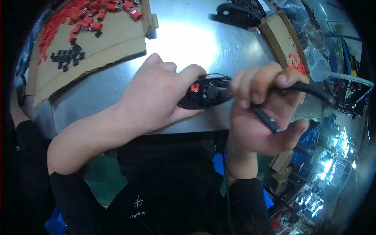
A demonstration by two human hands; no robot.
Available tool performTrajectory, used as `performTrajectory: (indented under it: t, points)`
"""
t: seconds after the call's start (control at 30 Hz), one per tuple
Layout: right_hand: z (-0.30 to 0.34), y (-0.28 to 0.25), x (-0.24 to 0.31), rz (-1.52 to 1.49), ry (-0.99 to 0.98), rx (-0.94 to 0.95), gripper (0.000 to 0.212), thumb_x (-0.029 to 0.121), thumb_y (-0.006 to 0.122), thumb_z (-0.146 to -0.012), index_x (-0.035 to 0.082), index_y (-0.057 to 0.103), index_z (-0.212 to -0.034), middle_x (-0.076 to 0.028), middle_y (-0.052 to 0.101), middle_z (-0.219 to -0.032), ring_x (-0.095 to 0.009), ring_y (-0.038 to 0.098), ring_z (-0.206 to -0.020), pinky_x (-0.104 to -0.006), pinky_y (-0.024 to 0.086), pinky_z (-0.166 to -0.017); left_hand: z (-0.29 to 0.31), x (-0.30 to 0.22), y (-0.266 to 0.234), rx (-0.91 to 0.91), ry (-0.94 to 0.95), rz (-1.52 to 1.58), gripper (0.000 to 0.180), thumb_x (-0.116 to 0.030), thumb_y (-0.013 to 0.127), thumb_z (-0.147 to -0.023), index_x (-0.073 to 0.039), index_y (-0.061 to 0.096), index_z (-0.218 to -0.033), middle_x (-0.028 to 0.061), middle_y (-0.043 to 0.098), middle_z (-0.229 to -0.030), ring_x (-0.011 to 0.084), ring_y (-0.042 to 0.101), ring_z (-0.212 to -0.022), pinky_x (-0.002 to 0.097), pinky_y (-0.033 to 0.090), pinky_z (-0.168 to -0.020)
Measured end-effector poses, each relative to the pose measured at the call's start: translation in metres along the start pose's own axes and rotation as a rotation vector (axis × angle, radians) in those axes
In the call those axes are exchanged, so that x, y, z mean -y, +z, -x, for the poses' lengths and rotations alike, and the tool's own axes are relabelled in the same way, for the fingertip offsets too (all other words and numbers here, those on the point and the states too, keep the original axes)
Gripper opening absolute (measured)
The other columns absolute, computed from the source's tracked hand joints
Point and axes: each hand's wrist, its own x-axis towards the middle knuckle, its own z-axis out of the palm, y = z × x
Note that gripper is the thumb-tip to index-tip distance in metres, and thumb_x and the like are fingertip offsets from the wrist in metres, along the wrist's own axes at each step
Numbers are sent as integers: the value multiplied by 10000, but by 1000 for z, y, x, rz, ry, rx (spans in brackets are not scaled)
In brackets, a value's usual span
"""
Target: Assembling small plastic components and trimming wires with pliers at a workstation.
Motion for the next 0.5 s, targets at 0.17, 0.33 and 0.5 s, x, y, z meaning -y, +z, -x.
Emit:
performTrajectory:
  t: [0.17,0.33,0.5]
  points:
    - [-63,-63,0,409,-121,13,568,494,497,-995,17,520,-1303,-74,523,-951,-132,464,-715,-293,378,-658,6,5,-7,10,15,93,546,-424,836,-814,-90,571,-1155,122,657,-734,351,679,-734,457,480,-766]
    - [-58,-117,-22,652,-116,-69,637,323,624,-943,56,451,-1495,-47,568,-1039,-105,524,-916,-260,420,-849,2,12,-59,-78,-286,110,583,-413,830,-837,-61,592,-1236,161,689,-925,342,706,-874,437,542,-804]
    - [-56,-83,5,913,147,165,866,492,755,-854,85,422,-1542,-75,618,-1164,-121,570,-837,-267,472,-745,-8,87,-179,-505,-715,-63,717,-462,839,-819,7,592,-1303,204,726,-1063,304,732,-972,401,568,-896]
